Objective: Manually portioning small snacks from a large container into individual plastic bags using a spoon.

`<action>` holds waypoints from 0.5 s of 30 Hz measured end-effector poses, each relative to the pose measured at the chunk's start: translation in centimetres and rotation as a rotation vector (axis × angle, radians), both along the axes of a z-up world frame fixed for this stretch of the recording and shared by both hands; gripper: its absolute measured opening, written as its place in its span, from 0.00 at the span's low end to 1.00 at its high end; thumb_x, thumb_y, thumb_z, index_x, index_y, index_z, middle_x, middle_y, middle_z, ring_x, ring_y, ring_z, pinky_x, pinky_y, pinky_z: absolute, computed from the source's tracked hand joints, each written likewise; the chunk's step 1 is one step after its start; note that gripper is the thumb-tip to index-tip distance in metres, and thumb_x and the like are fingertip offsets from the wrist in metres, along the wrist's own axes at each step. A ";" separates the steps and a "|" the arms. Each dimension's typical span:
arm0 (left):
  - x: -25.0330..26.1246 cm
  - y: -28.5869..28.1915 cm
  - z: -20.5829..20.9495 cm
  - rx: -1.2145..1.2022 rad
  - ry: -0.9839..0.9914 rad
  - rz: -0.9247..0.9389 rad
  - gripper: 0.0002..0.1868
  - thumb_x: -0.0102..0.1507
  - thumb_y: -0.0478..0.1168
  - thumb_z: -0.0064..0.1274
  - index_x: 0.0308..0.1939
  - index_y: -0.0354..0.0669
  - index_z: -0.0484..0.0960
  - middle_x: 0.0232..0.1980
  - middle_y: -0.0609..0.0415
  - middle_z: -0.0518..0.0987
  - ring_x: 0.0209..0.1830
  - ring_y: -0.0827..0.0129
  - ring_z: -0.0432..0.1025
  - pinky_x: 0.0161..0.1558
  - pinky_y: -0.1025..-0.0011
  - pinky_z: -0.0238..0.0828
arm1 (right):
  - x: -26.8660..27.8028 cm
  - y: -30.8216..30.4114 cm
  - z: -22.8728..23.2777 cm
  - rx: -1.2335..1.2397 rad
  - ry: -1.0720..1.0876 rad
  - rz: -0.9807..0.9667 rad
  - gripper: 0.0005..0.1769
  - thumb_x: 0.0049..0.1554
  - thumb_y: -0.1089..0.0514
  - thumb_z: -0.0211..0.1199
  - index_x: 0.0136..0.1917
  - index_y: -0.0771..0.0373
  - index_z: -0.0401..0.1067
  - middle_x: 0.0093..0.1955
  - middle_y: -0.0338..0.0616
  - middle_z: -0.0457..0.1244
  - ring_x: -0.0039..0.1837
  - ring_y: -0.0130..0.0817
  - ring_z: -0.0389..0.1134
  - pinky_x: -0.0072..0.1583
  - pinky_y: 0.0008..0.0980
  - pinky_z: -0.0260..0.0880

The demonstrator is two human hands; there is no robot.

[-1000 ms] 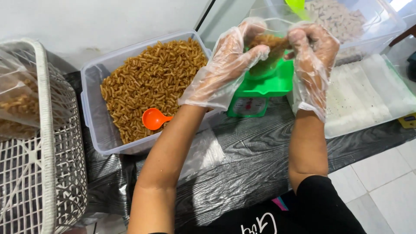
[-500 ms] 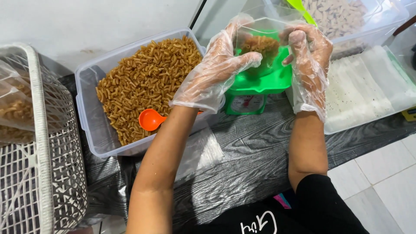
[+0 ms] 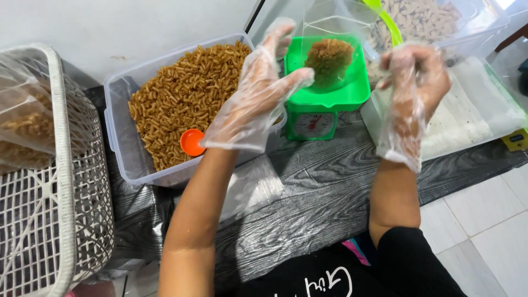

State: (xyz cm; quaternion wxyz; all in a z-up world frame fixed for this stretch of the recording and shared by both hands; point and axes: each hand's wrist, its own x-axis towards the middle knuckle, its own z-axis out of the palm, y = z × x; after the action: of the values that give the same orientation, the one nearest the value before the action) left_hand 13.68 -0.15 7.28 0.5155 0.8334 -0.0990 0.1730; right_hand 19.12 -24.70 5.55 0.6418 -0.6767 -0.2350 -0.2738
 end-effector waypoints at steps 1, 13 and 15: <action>-1.7 0.3 0.7 0.067 0.003 0.029 0.54 0.55 0.77 0.44 0.75 0.49 0.59 0.75 0.36 0.68 0.74 0.46 0.66 0.70 0.50 0.62 | -1.2 0.4 -0.2 -0.026 0.042 0.004 0.15 0.70 0.48 0.60 0.49 0.61 0.70 0.47 0.46 0.67 0.46 0.31 0.70 0.40 0.25 0.72; -13.7 9.5 -1.7 0.581 0.381 0.580 0.35 0.71 0.66 0.46 0.72 0.47 0.69 0.68 0.32 0.69 0.69 0.38 0.64 0.67 0.38 0.58 | -6.5 14.8 -4.1 -0.485 -0.441 0.573 0.03 0.63 0.59 0.62 0.48 0.58 0.76 0.50 0.51 0.70 0.53 0.56 0.71 0.53 0.51 0.73; -14.0 11.5 -3.5 0.603 0.448 0.614 0.38 0.71 0.69 0.42 0.73 0.45 0.68 0.69 0.29 0.68 0.71 0.34 0.62 0.67 0.35 0.56 | -5.6 17.7 -5.3 -0.480 -0.433 0.552 0.01 0.61 0.61 0.64 0.46 0.60 0.75 0.49 0.53 0.69 0.54 0.58 0.71 0.52 0.53 0.72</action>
State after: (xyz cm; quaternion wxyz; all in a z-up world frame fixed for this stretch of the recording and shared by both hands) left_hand -0.28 11.30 3.80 0.1846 0.9531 0.2193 0.0971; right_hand 13.57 -6.99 0.28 0.4512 -0.6455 -0.5938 -0.1649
